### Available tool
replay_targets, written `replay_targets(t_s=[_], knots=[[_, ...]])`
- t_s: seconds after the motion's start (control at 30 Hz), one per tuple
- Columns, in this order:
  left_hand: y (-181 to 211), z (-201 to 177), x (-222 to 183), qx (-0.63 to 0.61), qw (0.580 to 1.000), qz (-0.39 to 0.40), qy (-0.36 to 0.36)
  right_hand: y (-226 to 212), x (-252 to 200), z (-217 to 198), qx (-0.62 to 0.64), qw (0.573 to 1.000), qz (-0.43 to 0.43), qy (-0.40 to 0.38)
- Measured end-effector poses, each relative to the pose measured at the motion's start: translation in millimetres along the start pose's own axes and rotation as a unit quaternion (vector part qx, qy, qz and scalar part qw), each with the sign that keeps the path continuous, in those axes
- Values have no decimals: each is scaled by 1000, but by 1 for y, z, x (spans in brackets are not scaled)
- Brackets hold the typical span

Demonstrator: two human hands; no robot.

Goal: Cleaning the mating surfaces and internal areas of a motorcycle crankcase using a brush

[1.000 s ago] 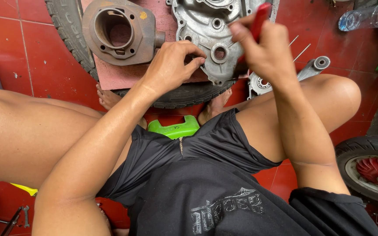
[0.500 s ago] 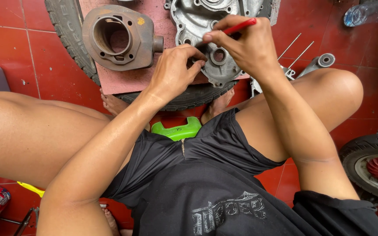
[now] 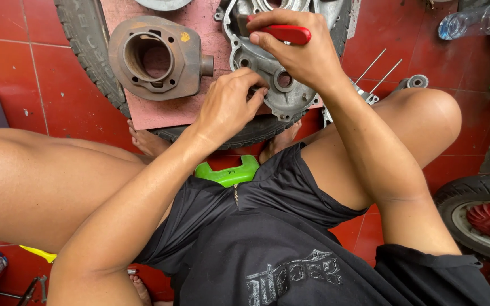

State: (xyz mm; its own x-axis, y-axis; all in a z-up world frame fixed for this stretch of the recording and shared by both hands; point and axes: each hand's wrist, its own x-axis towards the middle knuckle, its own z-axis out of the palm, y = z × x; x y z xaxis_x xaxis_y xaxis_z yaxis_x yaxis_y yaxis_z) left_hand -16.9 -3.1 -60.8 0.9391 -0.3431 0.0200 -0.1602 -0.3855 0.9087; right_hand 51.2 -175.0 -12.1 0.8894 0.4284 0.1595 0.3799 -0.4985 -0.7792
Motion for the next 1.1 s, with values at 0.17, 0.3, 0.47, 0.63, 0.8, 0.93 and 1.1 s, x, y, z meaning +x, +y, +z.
replay_targets(t_s=[0.17, 0.3, 0.47, 0.63, 0.8, 0.93, 1.1], knots=[[-1, -1, -1, 1, 999, 30, 16, 14, 5, 10, 63, 994, 87, 8], [2, 1, 0, 17, 999, 26, 11, 15, 0, 3, 139, 980, 45, 139], [0, 1, -2, 20, 999, 45, -7, 6, -1, -15, 92, 990, 89, 59], [1, 0, -2, 26, 998, 54, -7, 8, 1, 2, -20, 999, -5, 31], [-7, 2, -8, 61, 994, 75, -47, 1, 7, -13, -48, 988, -102, 102], [-11, 1, -9, 142, 978, 127, -78, 5, 0, -15, 48, 999, 13, -3], [-9, 4, -8, 147, 981, 108, -67, 0, 1, 0, -81, 994, -50, 54]])
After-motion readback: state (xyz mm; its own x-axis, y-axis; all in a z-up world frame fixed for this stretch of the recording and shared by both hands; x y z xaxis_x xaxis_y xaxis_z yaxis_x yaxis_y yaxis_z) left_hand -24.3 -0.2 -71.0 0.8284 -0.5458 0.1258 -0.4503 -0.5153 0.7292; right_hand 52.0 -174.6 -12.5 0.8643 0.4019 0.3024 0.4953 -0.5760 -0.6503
